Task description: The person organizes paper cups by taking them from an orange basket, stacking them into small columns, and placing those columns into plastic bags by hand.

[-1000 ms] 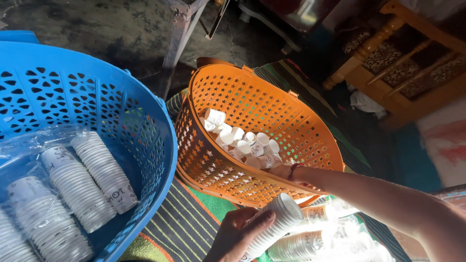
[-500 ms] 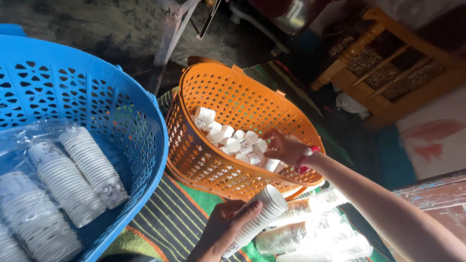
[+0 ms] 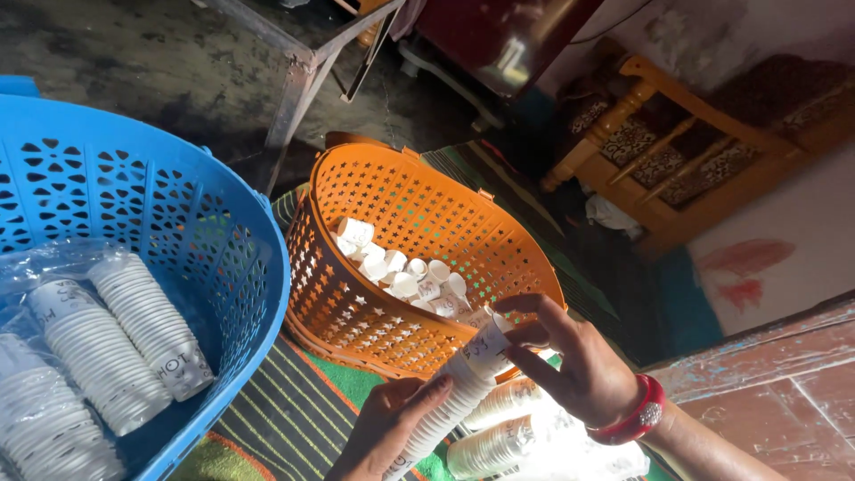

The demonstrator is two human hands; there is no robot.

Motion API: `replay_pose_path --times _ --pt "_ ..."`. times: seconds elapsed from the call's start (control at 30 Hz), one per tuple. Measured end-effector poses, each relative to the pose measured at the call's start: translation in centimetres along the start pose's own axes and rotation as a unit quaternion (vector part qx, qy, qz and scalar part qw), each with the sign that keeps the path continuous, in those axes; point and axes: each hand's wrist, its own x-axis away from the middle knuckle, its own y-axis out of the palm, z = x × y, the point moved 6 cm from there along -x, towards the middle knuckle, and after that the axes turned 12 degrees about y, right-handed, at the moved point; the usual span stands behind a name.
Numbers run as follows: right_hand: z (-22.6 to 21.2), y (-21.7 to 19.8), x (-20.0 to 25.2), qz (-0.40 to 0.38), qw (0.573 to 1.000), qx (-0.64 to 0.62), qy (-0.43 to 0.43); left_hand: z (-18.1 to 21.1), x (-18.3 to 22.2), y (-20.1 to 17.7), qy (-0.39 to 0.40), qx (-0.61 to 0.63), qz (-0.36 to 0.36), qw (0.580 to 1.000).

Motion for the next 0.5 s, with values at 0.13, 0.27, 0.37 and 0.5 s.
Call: replay_pose_path --times 0.13,0.27,0.37,0.5 --pt "0.6 0.9 0.8 0.034 0.997 0.015 -0.061 -0.4 0.3 -0.3 0.006 -0.054 0.004 0.999" --pt "1.8 2.5 0.8 -0.056 0.996 -0.051 0.036 0.6 0.4 0.4 0.010 -0.043 -0.005 0.999" --pt "3.4 1.6 -0.8 -0.088 0.996 -0.018 0.004 0.3 0.3 0.3 0.008 -0.034 -0.005 0.999" --pt "11.5 -1.3 -6.1 0.062 0.992 0.030 0.105 -0.7 0.0 0.0 0.027 -0.004 -0.008 1.000"
